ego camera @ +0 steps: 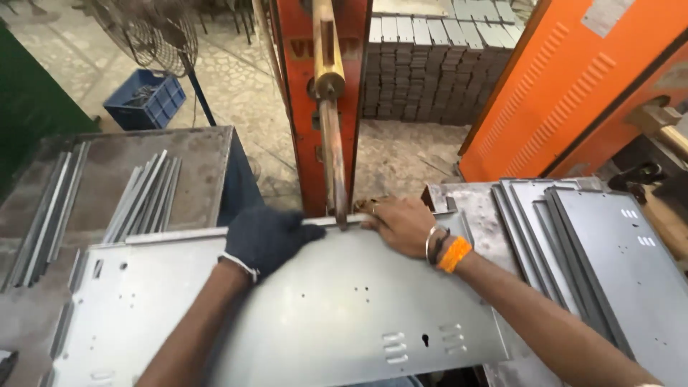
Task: The person repeatedly picks up a rectangular metal panel and a thin metal strip, aligns them at a vertical welding machine, and welds the strip to the panel edge. After each weld, the person places the panel aside and repeats the process with new panels and strips.
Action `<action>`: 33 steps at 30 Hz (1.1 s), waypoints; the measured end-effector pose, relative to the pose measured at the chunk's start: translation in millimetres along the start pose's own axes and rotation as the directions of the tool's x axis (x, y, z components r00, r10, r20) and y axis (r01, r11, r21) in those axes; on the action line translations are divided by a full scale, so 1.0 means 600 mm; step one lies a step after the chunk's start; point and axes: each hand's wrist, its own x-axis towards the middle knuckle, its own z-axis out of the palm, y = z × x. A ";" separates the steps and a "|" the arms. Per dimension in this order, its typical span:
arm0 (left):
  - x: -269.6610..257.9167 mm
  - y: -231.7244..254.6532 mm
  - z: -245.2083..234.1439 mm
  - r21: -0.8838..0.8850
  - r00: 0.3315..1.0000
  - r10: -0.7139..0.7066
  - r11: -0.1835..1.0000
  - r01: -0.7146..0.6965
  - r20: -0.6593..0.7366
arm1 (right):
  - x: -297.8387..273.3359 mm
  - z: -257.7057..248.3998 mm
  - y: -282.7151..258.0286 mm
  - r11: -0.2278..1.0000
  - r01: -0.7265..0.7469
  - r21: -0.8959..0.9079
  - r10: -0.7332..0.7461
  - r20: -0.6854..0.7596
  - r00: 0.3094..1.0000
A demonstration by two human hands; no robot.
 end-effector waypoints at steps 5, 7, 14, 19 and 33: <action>0.000 -0.017 0.008 0.046 0.997 -0.024 0.999 0.021 0.072 | 0.011 -0.013 -0.017 0.997 0.019 0.079 -0.019 0.004 1.000; -0.011 -0.020 0.011 0.047 0.998 0.050 0.998 -0.051 0.022 | 0.003 -0.023 -0.034 0.975 -0.206 -0.079 0.221 0.286 0.932; -0.055 -0.080 -0.029 0.045 0.994 -0.027 0.999 0.023 0.107 | -0.035 -0.021 0.003 0.990 0.010 0.138 -0.012 0.011 1.000; -0.077 -0.124 -0.046 0.165 0.958 -0.229 0.966 0.201 0.175 | -0.036 0.020 0.026 0.992 -0.004 0.128 0.014 -0.076 0.997; -0.100 -0.163 -0.031 0.121 0.955 -0.243 0.967 0.224 0.172 | -0.003 0.015 -0.005 0.970 -0.122 0.211 0.121 0.018 0.993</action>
